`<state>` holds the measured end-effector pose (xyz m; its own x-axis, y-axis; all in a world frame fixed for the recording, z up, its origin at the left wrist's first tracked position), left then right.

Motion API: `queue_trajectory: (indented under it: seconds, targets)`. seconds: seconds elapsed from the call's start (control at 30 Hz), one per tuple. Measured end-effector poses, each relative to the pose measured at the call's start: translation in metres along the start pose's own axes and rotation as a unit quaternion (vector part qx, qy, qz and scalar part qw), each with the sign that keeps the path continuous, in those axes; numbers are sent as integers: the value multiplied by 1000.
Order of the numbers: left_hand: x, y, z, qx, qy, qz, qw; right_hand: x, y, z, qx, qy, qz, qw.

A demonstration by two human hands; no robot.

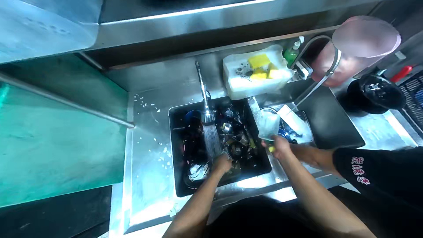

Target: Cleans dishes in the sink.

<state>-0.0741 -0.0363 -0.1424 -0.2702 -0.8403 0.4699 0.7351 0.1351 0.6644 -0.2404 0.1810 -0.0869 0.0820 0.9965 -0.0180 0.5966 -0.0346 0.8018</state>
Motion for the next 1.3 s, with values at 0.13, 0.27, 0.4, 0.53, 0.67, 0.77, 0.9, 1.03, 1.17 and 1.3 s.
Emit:
queue_trajectory:
  seconds: [0.13, 0.27, 0.4, 0.53, 0.67, 0.77, 0.9, 1.03, 1.17, 1.3]
  targets:
    - [-29, -3, -25, -39, -223, -30, 974, 23, -31, -10, -78, -145, 23, 986]
    - [-32, -11, -25, -144, -322, -70, 933, 29, -53, -16, -127, -205, 33, 970]
    - [-20, -19, -22, -200, -334, -113, 914, 31, -66, -18, -117, -201, 21, 972]
    - [6, -12, -15, -205, -302, -193, 911, 35, -67, -18, -86, -153, -23, 984]
    - [61, 7, 1, -202, -182, -52, 961, 37, -52, -24, -64, -144, -21, 987]
    - [96, 14, 9, -154, -67, 97, 981, 31, -34, -27, -54, -155, -30, 986]
    - [104, 10, -1, -49, 190, 153, 969, 17, -16, -28, -52, -145, -49, 987]
    - [74, 11, -16, 81, 462, 125, 874, 6, -1, -21, -46, -120, -71, 989]
    - [41, 11, -29, 106, 631, 64, 766, 1, 20, -12, -50, -77, -78, 993]
    - [31, 12, -26, 61, 712, 81, 695, -11, 49, -19, 25, 9, -85, 996]
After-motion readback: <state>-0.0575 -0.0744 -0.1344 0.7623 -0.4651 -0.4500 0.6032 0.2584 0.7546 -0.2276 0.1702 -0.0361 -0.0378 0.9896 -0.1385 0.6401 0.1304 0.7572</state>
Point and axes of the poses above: each hand's wrist, its own y-axis away from the middle knuckle, its own x-axis out of the back of the hand, z = x × y, the point moved 5 cm from there along -y, towards the middle knuckle, and after that the axes turned 11 degrees about -x, right-handed, at the moved point
